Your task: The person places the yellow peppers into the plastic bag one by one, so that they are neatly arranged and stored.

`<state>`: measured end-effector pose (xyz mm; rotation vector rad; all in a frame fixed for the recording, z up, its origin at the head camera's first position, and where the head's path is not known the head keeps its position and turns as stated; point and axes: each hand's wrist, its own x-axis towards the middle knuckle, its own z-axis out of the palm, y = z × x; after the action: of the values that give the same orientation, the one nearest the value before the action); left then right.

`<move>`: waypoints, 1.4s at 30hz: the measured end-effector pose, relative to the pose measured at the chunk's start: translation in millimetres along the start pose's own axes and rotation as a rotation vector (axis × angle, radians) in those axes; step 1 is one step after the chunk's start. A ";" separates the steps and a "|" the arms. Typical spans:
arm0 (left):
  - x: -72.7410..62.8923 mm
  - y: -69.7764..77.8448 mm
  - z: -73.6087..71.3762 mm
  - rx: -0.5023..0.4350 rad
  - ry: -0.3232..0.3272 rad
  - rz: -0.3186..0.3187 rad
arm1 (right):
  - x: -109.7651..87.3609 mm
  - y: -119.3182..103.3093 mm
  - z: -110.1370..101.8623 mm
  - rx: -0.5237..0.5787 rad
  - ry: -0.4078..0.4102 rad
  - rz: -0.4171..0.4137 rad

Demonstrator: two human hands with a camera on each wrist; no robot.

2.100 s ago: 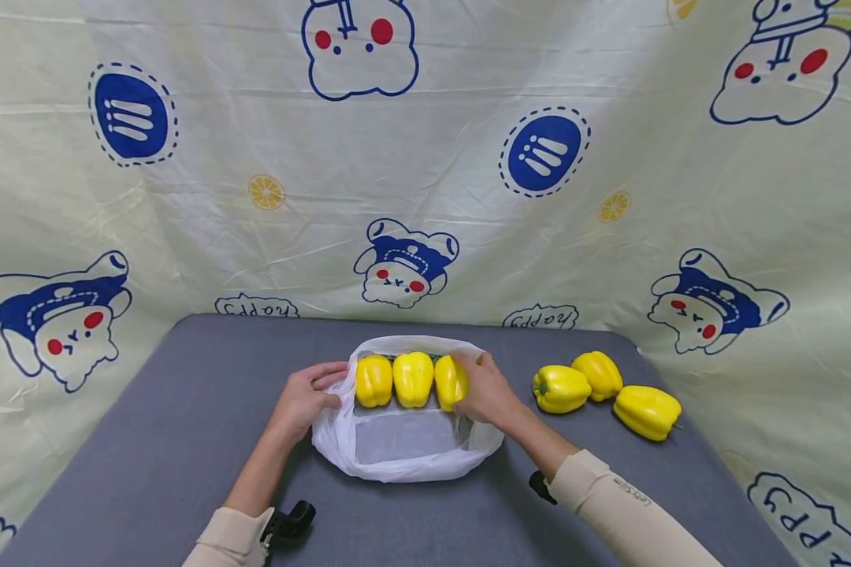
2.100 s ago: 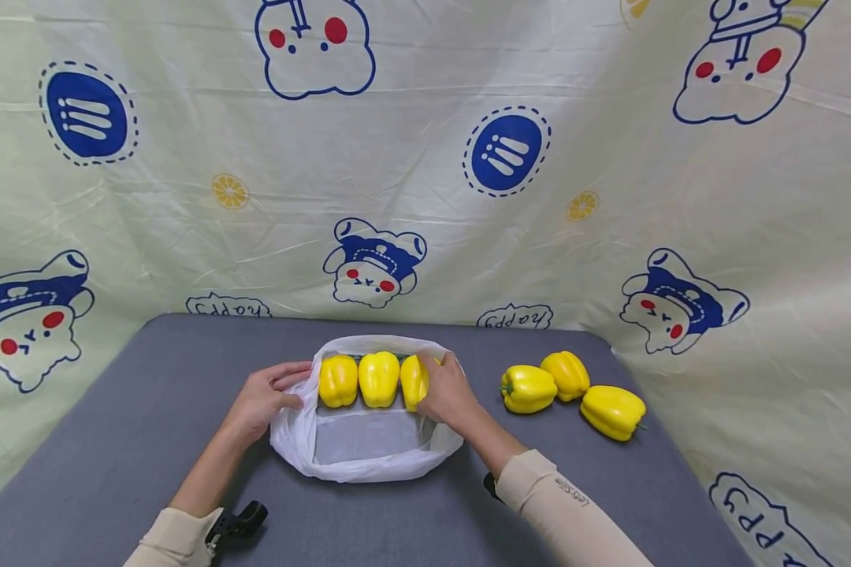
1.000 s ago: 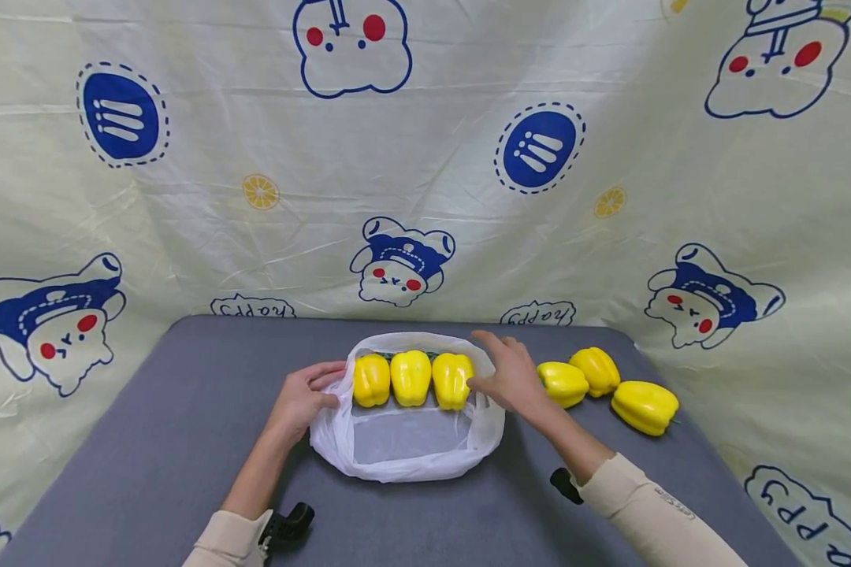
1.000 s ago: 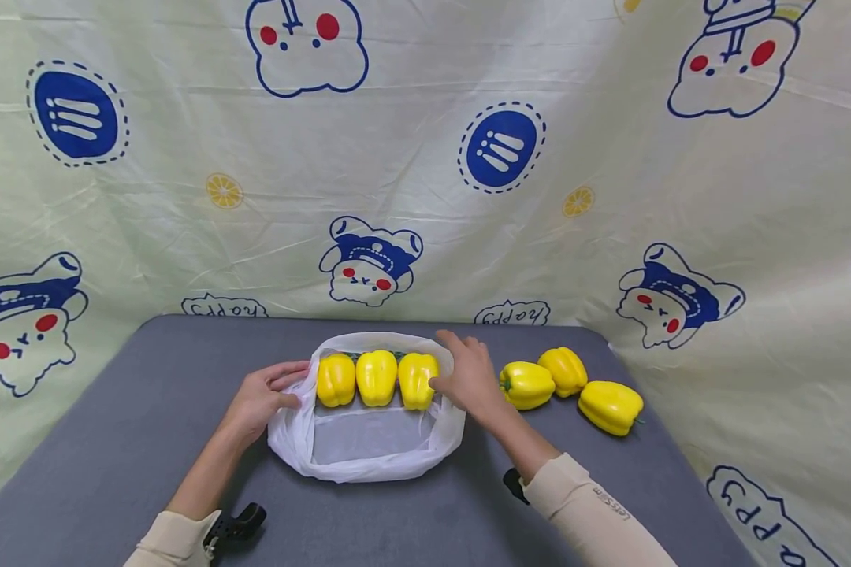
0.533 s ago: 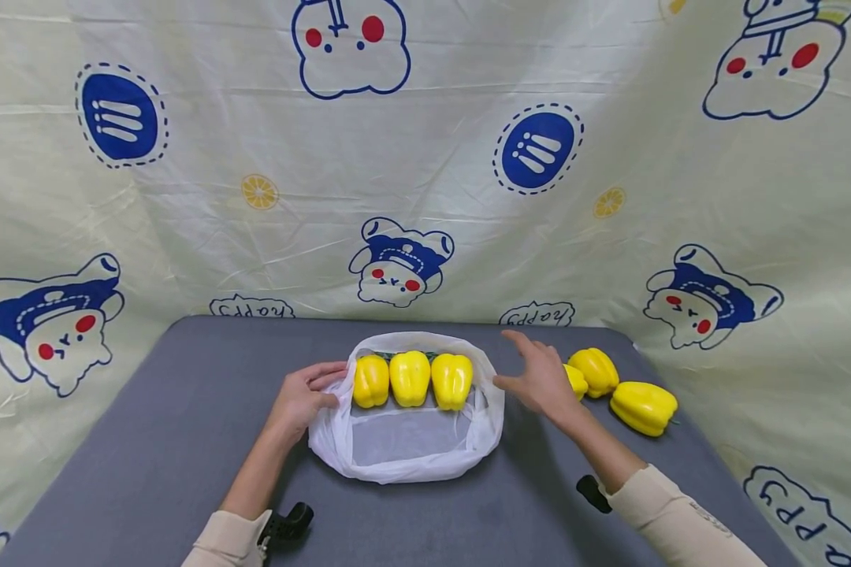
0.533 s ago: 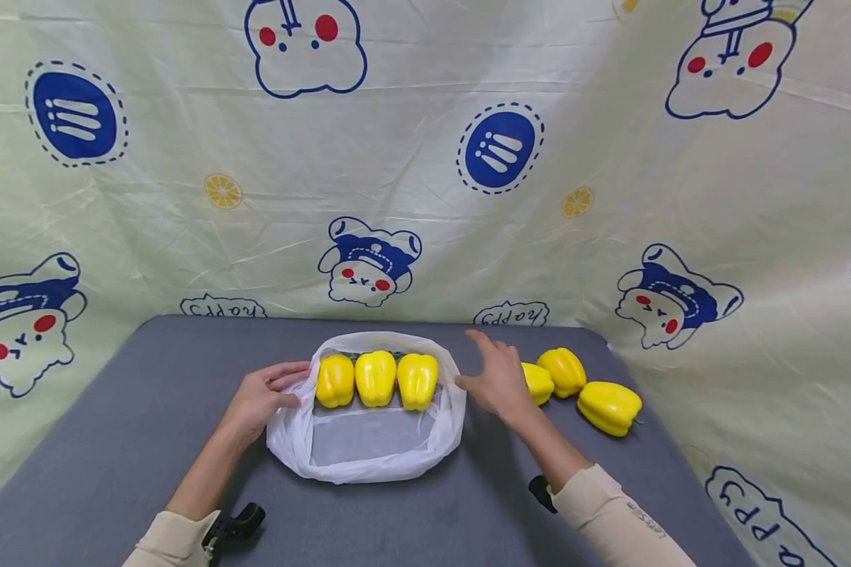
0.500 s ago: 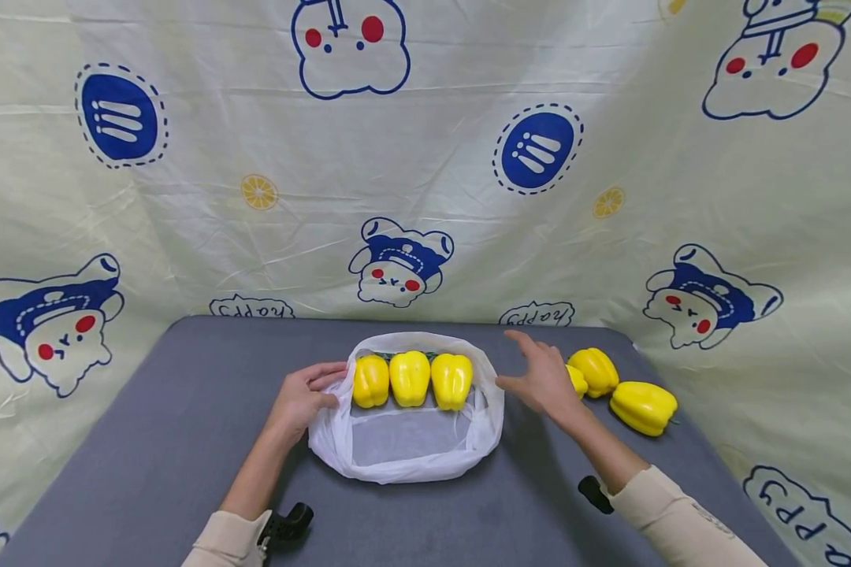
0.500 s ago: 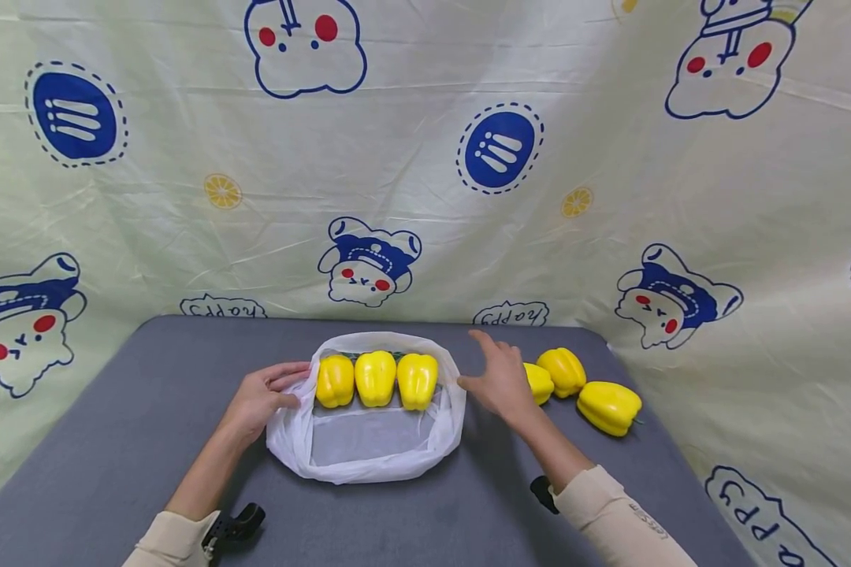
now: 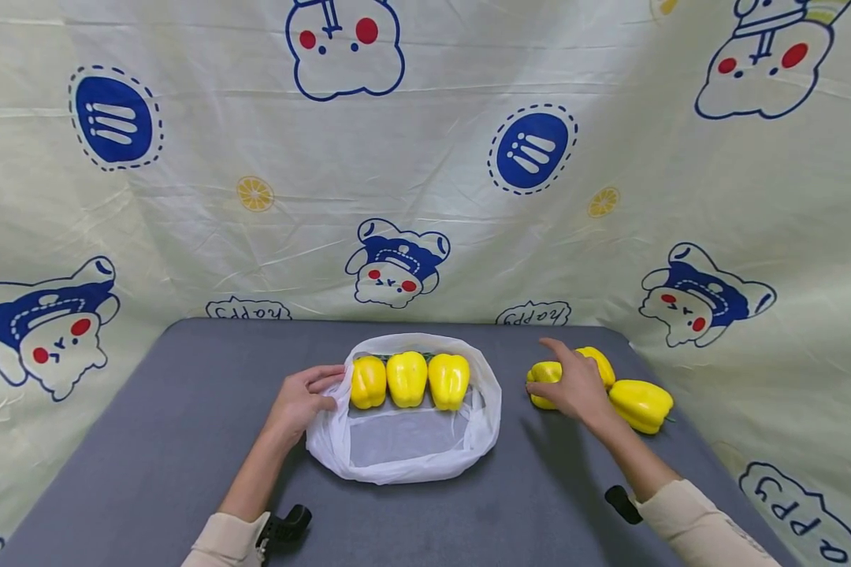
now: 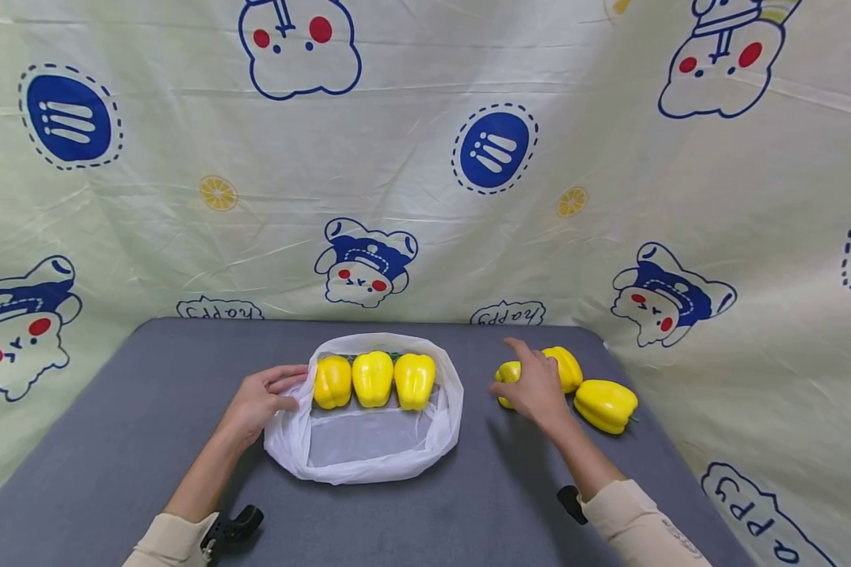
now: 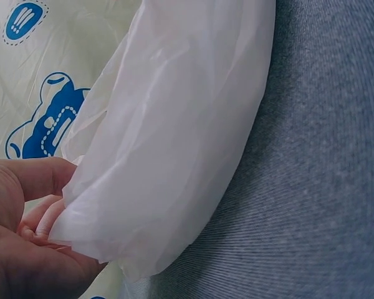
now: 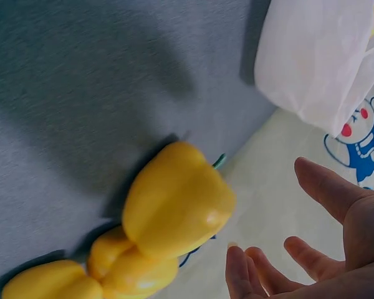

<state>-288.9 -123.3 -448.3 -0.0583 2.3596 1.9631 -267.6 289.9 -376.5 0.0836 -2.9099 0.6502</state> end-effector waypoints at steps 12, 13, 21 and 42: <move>0.1 -0.5 -1.2 0.014 0.002 -0.009 | 0.3 24.0 -1.7 -0.045 -0.004 0.001; 0.2 -0.6 -1.1 0.013 0.001 -0.010 | 0.6 25.2 -1.8 -0.046 -0.009 0.003; 0.6 -0.9 -0.9 0.018 0.001 -0.011 | 2.9 32.1 -0.8 -0.050 -0.055 0.035; 2.0 -1.5 -0.2 0.014 0.013 -0.023 | 9.8 46.6 7.3 -0.043 -0.114 0.024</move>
<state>-290.7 -123.7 -449.9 -0.0973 2.3690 1.9422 -282.4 328.7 -400.9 0.0825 -3.0370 0.6049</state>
